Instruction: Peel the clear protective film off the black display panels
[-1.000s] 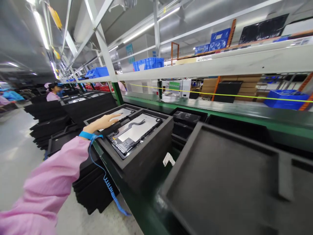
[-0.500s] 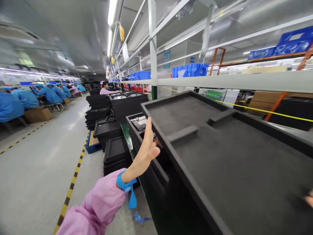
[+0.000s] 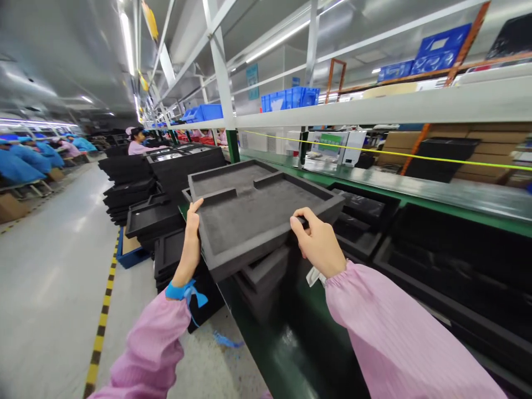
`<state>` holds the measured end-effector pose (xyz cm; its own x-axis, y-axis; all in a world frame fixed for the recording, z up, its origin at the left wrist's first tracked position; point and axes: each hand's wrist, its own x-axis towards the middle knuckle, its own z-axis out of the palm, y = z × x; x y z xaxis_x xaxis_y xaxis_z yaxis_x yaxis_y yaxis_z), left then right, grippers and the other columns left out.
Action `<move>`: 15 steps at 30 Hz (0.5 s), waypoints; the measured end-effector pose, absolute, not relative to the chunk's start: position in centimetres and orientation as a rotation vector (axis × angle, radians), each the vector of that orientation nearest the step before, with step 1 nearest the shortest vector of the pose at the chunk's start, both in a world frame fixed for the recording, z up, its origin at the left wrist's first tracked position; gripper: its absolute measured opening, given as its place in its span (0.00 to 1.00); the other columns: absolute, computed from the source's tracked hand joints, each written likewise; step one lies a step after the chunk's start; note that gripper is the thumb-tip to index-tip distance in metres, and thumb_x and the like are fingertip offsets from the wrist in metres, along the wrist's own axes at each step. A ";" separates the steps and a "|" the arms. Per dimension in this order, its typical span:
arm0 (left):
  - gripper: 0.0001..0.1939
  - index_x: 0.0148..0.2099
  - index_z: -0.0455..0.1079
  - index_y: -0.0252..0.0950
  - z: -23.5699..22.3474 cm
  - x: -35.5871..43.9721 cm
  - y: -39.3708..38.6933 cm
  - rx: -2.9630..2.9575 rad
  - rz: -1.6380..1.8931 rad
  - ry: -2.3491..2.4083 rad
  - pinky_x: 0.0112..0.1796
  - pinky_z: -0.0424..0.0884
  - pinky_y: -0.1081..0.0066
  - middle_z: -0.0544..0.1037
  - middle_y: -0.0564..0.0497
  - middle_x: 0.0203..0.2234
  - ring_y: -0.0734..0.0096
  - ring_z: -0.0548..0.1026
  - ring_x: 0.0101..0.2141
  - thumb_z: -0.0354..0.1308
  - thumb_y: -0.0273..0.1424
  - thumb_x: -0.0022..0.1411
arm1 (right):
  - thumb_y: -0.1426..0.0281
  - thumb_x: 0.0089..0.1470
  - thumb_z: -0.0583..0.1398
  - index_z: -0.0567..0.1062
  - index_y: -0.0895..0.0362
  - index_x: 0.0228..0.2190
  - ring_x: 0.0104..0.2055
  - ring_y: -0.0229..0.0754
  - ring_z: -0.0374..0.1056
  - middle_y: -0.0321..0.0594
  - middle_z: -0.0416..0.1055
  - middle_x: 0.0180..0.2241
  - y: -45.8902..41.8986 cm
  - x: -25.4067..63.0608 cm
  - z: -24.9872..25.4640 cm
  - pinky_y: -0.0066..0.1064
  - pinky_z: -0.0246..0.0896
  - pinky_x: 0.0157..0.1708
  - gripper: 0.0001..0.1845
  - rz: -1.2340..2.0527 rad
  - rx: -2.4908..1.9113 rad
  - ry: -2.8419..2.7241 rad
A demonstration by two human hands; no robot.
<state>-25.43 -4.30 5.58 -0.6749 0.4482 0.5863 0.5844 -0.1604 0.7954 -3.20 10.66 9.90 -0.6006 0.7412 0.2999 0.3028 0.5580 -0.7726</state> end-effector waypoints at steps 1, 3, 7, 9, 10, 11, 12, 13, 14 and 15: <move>0.27 0.63 0.57 0.41 5.3 -24.3 -4.6 -1.256 -1.962 -1.927 0.66 0.35 0.59 0.48 0.46 0.70 0.66 0.33 0.69 0.38 0.49 0.69 | 0.48 0.53 0.47 0.67 0.56 0.39 0.16 0.39 0.60 0.32 0.58 0.13 11.2 -2.9 9.9 0.28 0.56 0.26 0.26 0.878 -0.863 -2.174; 0.30 0.58 0.61 0.40 4.8 -22.1 -5.0 -1.351 -1.930 -1.853 0.66 0.34 0.57 0.41 0.44 0.71 0.62 0.30 0.69 0.43 0.54 0.66 | 0.50 0.53 0.46 0.68 0.55 0.39 0.18 0.41 0.61 0.33 0.59 0.14 12.4 -2.5 10.2 0.30 0.57 0.29 0.24 0.802 -0.934 -2.175; 0.40 0.58 0.59 0.37 3.3 -17.5 -5.2 -1.527 -1.821 -1.766 0.64 0.37 0.46 0.29 0.35 0.70 0.47 0.30 0.69 0.52 0.61 0.55 | 0.53 0.54 0.49 0.69 0.51 0.50 0.32 0.52 0.67 0.38 0.66 0.23 15.4 -2.5 10.6 0.45 0.60 0.41 0.26 0.612 -1.095 -2.105; 0.47 0.64 0.48 0.40 2.4 -15.0 -5.0 -1.547 -1.724 -1.781 0.62 0.38 0.38 0.23 0.34 0.69 0.40 0.29 0.68 0.59 0.59 0.51 | 0.55 0.56 0.50 0.63 0.51 0.59 0.47 0.59 0.65 0.45 0.69 0.37 17.6 -2.7 10.4 0.53 0.55 0.50 0.31 0.510 -1.151 -1.992; 0.52 0.67 0.42 0.42 2.0 -13.8 -4.8 -1.511 -1.665 -1.826 0.61 0.38 0.34 0.19 0.35 0.69 0.37 0.27 0.67 0.62 0.57 0.50 | 0.56 0.57 0.51 0.58 0.53 0.63 0.54 0.60 0.60 0.49 0.67 0.44 18.9 -2.9 10.2 0.55 0.52 0.53 0.34 0.490 -1.165 -1.934; 0.53 0.68 0.36 0.45 1.6 -12.8 -4.6 -1.433 -1.624 -1.875 0.60 0.38 0.31 0.17 0.37 0.68 0.35 0.25 0.67 0.64 0.53 0.51 | 0.57 0.59 0.50 0.54 0.56 0.65 0.58 0.60 0.56 0.53 0.63 0.51 20.2 -3.1 9.9 0.55 0.50 0.56 0.36 0.497 -1.168 -1.887; 0.53 0.69 0.31 0.46 1.3 -12.0 -4.4 -1.347 -1.614 -1.919 0.59 0.38 0.30 0.15 0.38 0.68 0.35 0.24 0.67 0.64 0.48 0.54 | 0.57 0.61 0.49 0.52 0.60 0.66 0.59 0.59 0.55 0.56 0.60 0.54 21.5 -3.4 9.5 0.54 0.51 0.57 0.36 0.530 -1.161 -1.856; 0.53 0.69 0.27 0.47 1.1 -11.5 -4.1 -1.279 -1.617 -1.942 0.59 0.39 0.30 0.15 0.38 0.67 0.35 0.24 0.67 0.64 0.43 0.57 | 0.56 0.64 0.47 0.52 0.63 0.65 0.59 0.57 0.57 0.58 0.58 0.55 22.7 -3.7 9.0 0.52 0.53 0.57 0.36 0.583 -1.141 -1.846; 0.53 0.69 0.25 0.47 1.0 -11.2 -3.9 -1.232 -1.629 -1.947 0.59 0.40 0.30 0.16 0.37 0.68 0.35 0.25 0.67 0.63 0.40 0.58 | 0.54 0.67 0.43 0.54 0.64 0.64 0.56 0.53 0.61 0.59 0.60 0.54 23.6 -3.9 8.4 0.49 0.58 0.55 0.34 0.637 -1.102 -1.850; 0.52 0.69 0.24 0.46 1.0 -11.1 -3.8 -1.214 -1.644 -1.942 0.59 0.41 0.30 0.18 0.36 0.68 0.35 0.26 0.67 0.62 0.38 0.59 | 0.53 0.68 0.39 0.57 0.65 0.62 0.53 0.50 0.64 0.58 0.62 0.52 24.4 -4.2 7.8 0.46 0.62 0.53 0.34 0.680 -1.047 -1.863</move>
<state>-11.13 -3.75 0.95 -0.5874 0.3930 0.7075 0.7626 -0.0240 0.6465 -4.17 24.40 7.80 -0.2693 0.8665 0.4204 0.3917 0.4973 -0.7741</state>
